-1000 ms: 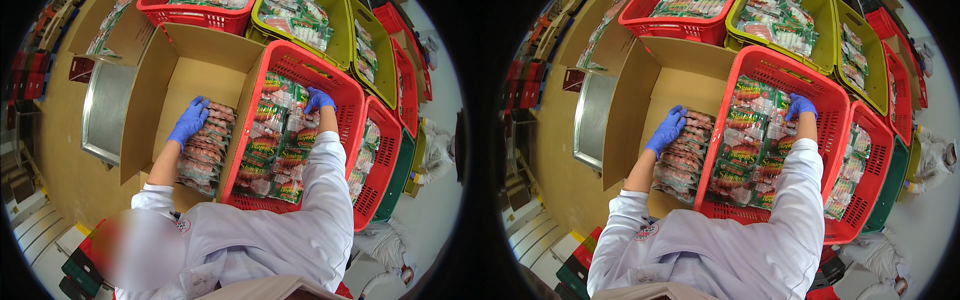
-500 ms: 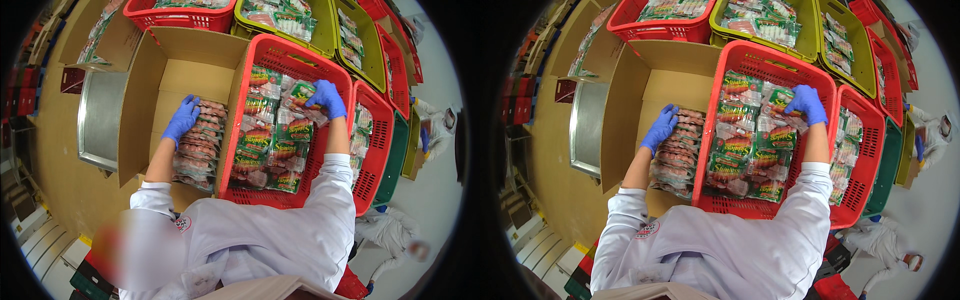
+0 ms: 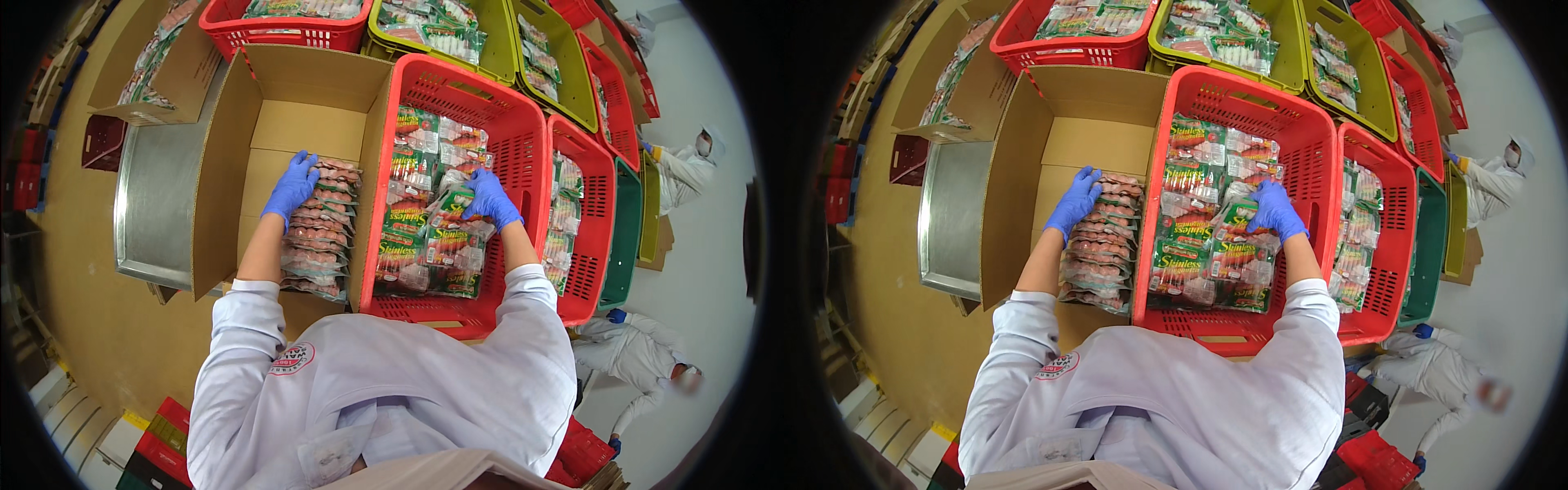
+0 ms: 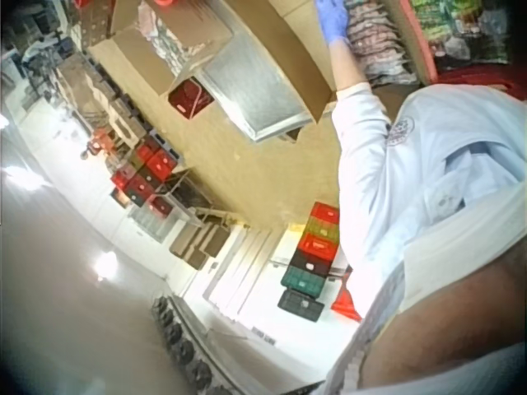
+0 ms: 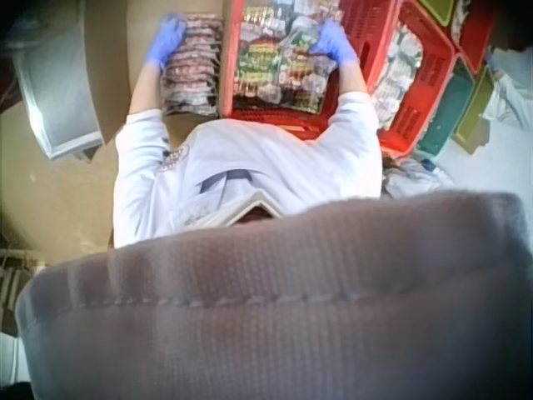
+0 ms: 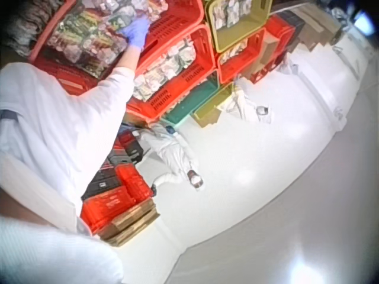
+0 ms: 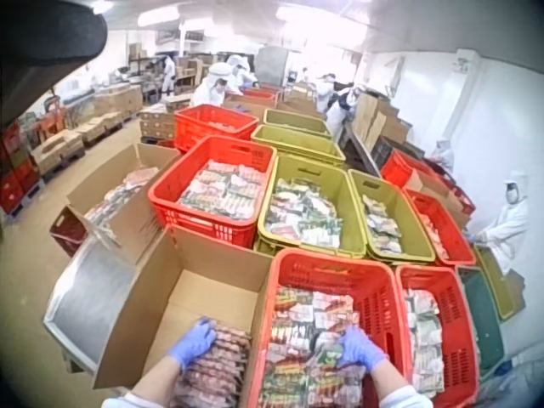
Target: The person transfers prepackaged food items from a cardboard box into red plastic baskets on a metal table. They handle the packages by hand, arranging them in rows within the baskets. The person also stacks empty plastic crates and moves a cardboard box on the table.
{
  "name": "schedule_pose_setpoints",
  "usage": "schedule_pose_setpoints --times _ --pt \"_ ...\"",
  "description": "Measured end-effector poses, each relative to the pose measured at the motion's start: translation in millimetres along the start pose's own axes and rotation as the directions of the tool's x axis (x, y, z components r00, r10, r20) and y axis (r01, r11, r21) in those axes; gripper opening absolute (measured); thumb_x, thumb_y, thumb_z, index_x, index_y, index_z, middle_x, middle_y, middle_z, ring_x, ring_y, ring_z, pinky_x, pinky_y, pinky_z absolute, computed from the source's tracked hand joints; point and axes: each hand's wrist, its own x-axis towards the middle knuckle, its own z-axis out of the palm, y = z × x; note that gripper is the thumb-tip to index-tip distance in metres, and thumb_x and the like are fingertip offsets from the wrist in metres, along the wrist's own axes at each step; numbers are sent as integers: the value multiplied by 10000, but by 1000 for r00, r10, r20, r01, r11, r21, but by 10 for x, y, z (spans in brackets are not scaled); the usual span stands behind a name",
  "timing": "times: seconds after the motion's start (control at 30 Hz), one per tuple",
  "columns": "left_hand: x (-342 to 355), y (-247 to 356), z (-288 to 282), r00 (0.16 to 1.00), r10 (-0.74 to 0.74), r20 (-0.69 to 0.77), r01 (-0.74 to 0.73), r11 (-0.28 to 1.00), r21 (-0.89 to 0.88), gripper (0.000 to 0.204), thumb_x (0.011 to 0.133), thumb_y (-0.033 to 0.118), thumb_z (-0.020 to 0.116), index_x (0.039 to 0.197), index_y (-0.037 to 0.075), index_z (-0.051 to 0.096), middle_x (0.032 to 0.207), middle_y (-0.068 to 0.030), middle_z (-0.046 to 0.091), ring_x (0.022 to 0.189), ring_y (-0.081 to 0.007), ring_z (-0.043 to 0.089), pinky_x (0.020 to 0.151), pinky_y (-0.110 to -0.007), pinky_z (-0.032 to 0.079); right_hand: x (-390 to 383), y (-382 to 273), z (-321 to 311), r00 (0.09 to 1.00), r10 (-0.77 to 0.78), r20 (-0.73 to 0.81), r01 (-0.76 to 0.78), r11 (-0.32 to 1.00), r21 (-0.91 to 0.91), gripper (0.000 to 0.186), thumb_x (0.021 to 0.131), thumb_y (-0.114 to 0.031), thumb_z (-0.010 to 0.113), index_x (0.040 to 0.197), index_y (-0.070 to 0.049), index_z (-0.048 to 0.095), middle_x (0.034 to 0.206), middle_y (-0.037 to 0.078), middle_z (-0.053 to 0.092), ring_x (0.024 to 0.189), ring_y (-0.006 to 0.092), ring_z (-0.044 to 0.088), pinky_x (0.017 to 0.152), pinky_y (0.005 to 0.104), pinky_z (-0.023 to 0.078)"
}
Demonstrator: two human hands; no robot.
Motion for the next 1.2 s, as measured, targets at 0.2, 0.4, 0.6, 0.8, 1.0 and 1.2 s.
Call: schedule_pose_setpoints --times 0.2,0.4,0.6,0.8,1.0,1.2 --pt "-28 8 -6 1000 11 8 -11 1000 -1 413 852 250 487 1231 92 448 1341 -196 296 1195 -341 368 981 -358 328 -186 -112 221 990 16 -142 -4 997 82 783 347 -310 805 1048 -30 601 1323 169 297 1157 338 351 965 360 349" --pt "-85 50 -66 1000 2 14 -1 998 -68 436 850 265 494 1240 78 438 1351 -200 281 1206 -337 356 983 -355 325 -97 -88 275 998 36 58 -43 991 129 886 373 -329 788 1184 -96 515 1429 130 144 1245 339 288 1014 393 295" --pt "-47 3 -81 998 37 46 -36 999 -22 450 851 269 494 1248 68 425 1347 -201 287 1207 -339 355 986 -357 320 302 -17 204 957 157 242 -172 984 41 1031 346 -361 813 1277 -156 420 1429 107 162 1320 283 138 1049 513 119" --pt "-53 -47 -47 1000 19 13 -17 994 -105 436 847 255 502 1232 62 440 1334 -221 294 1201 -357 353 987 -362 317 51 -162 194 947 211 242 -273 927 259 877 331 -303 820 1132 -71 545 1087 184 534 1059 330 472 950 428 332" --pt "-36 68 -94 999 3 47 -1 999 -53 439 845 274 498 1221 54 450 1326 -234 297 1199 -370 351 985 -334 318 -675 -339 476 998 63 -2 -57 918 393 795 362 -335 806 1068 -53 575 1085 211 496 991 323 507 839 339 435" --pt "-43 390 -262 935 -284 213 258 956 142 479 857 375 420 1292 179 375 1414 -71 206 1270 -322 260 968 -619 200 -671 -693 -244 826 189 -530 147 837 527 666 452 -287 797 1035 -55 573 976 135 482 895 298 515 797 358 450"
